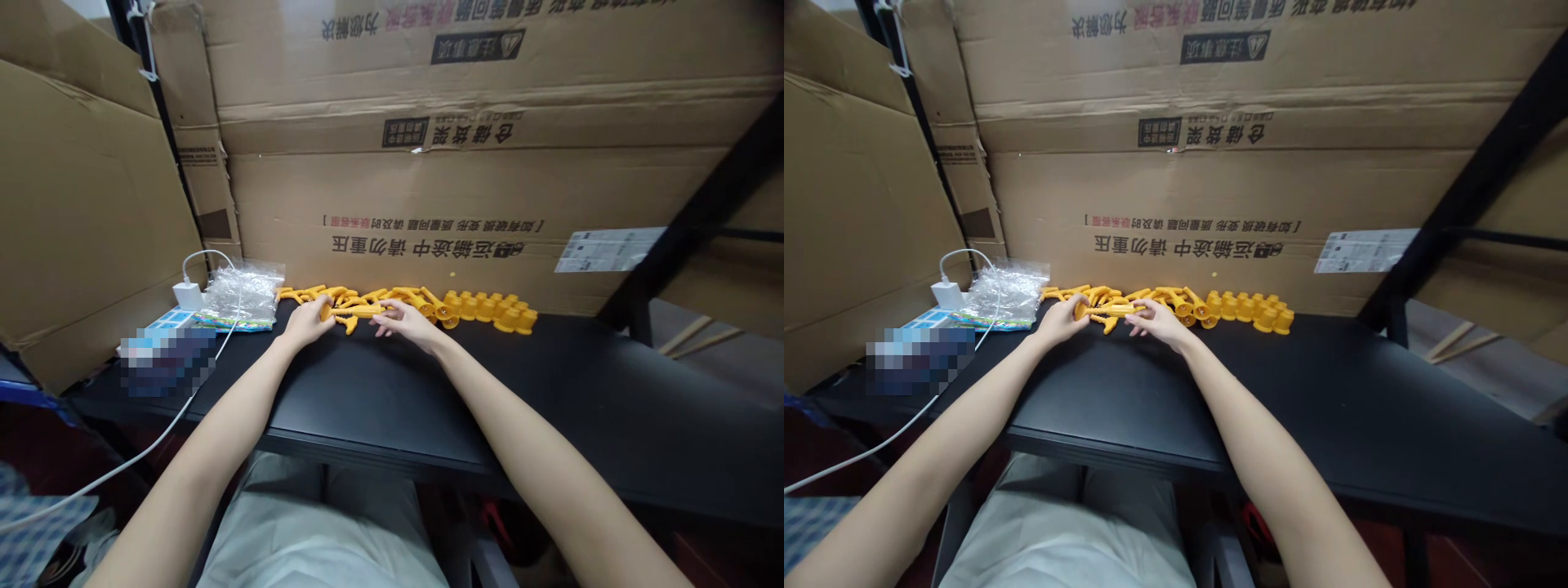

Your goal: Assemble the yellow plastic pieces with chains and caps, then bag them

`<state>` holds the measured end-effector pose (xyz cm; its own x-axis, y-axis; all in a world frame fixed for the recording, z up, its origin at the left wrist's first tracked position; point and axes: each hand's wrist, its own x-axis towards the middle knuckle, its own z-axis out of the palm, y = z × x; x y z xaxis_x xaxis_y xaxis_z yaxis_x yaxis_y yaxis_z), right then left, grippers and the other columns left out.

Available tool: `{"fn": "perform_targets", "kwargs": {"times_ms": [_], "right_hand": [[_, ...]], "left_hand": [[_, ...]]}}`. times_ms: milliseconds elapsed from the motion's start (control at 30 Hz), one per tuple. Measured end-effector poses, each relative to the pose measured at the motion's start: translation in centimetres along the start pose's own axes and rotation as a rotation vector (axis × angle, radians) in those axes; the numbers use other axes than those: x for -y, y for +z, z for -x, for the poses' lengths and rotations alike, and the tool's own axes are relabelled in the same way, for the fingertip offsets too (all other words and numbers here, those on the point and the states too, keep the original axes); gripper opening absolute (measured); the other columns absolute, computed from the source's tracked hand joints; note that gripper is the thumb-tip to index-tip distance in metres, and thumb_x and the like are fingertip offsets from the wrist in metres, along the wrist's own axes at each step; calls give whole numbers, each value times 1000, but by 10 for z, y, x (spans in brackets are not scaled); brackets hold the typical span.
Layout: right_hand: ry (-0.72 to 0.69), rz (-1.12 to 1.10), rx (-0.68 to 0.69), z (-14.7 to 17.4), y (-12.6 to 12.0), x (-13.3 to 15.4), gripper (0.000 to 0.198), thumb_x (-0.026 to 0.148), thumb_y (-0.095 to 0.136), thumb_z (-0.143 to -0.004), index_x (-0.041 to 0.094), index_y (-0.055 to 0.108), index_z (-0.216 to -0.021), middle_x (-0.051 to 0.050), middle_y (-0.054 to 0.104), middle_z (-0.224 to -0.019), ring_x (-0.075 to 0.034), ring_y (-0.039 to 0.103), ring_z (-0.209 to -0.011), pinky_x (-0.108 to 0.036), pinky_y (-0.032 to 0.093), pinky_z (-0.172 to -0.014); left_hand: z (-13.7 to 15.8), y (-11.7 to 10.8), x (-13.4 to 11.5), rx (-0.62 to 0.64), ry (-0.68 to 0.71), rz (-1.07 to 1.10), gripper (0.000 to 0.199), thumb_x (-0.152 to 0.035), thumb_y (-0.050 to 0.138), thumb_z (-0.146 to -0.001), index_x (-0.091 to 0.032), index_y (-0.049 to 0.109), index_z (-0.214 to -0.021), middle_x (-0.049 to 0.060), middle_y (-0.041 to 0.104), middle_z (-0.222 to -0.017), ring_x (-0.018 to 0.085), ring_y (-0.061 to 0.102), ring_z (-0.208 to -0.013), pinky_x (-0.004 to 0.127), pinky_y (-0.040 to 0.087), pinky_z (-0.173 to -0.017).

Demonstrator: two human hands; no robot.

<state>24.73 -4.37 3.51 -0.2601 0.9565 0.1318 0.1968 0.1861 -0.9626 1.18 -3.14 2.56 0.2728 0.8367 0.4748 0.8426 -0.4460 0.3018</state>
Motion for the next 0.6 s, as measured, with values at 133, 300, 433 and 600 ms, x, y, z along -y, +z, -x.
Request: {"fn": "perform_targets", "kwargs": {"times_ms": [133,300,433,600], "right_hand": [[-21,22,26,0,1,-2,41,47,72,-71,14,55,-88,-2,67,-61,-11,60,-45,-22,45,-50],[-13,0,-33,0,5,1,49,63,64,-71,16,52,-66,-1,59,-46,-10,52,-35,-21,39,-39],[79,8,-98,0,11,3,53,66,55,-77,16,53,-59,0,50,-36,-8,43,-29,-20,34,-32],[183,18,-117,-1,10,4,54,65,46,-84,16,55,-62,0,50,-38,-8,43,-29,-20,33,-31]], "left_hand": [[0,0,1,7,28,-17,32,-30,54,-80,-21,57,-111,3,67,-82,19,64,-80,26,44,-69],[1,0,-3,-15,48,-3,34,-30,55,-80,-20,56,-112,3,67,-83,20,65,-80,26,44,-70],[2,-2,-7,-32,48,9,33,-30,56,-80,-20,57,-111,3,67,-83,19,64,-78,26,44,-69],[2,-1,-9,-36,24,53,31,-31,58,-78,-21,58,-107,2,66,-78,18,64,-74,25,43,-65]]}}
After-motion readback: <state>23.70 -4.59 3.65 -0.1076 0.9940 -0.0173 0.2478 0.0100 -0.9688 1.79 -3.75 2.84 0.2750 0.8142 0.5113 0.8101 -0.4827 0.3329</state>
